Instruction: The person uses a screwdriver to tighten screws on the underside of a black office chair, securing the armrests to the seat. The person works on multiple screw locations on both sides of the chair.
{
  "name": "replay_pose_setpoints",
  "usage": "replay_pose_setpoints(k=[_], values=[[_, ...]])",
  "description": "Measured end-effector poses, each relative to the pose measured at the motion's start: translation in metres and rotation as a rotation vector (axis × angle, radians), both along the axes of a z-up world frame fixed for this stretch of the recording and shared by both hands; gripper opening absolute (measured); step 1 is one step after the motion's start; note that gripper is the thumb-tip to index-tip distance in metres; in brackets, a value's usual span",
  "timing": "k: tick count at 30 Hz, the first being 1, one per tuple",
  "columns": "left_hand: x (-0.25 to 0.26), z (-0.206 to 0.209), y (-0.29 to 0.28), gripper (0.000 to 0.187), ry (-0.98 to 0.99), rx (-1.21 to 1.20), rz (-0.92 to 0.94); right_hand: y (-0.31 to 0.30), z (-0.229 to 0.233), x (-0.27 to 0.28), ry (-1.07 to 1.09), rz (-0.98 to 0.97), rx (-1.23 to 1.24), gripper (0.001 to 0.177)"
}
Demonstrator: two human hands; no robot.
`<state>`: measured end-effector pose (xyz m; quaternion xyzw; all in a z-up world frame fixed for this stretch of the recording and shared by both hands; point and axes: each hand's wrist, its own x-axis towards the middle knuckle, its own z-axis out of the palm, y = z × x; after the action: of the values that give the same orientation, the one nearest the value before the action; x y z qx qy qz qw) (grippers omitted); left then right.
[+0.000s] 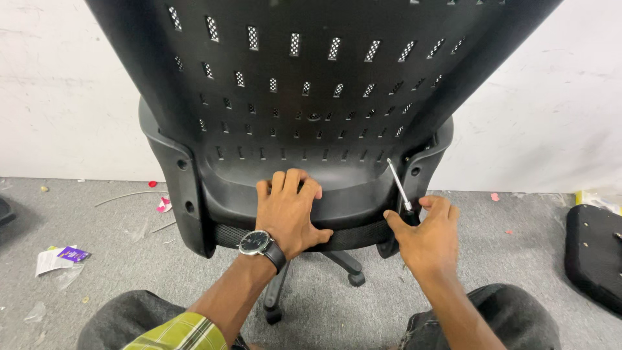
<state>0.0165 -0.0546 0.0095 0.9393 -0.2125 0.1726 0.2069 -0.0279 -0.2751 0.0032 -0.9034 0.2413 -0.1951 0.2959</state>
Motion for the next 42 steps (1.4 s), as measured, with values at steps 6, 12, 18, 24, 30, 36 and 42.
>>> replay_pose_setpoints(k=[6,12,18,24,30,36,42], values=[[-0.002,-0.012,-0.001,0.053,-0.218,-0.021,-0.122,0.001,0.003,-0.001,-0.007,0.042,0.097,0.074],[-0.001,-0.021,-0.004,0.05,-0.341,0.019,-0.171,0.004,0.015,-0.004,0.156,-0.008,0.159,0.073],[0.0,-0.023,-0.004,0.049,-0.302,-0.012,-0.172,-0.003,0.0,0.001,0.028,0.024,0.036,0.077],[0.0,-0.018,0.001,0.036,-0.165,-0.021,-0.214,-0.004,-0.018,0.008,0.153,0.027,0.128,0.061],[-0.004,-0.02,-0.019,0.03,-0.005,-0.02,-0.172,0.002,-0.024,0.003,0.071,0.008,0.204,0.051],[-0.006,-0.024,-0.047,0.037,0.0,-0.098,-0.182,-0.001,-0.029,0.004,0.092,0.02,0.125,0.053],[-0.002,-0.024,-0.06,0.036,0.04,-0.082,-0.135,-0.001,-0.038,0.003,0.095,-0.013,0.028,0.058]])
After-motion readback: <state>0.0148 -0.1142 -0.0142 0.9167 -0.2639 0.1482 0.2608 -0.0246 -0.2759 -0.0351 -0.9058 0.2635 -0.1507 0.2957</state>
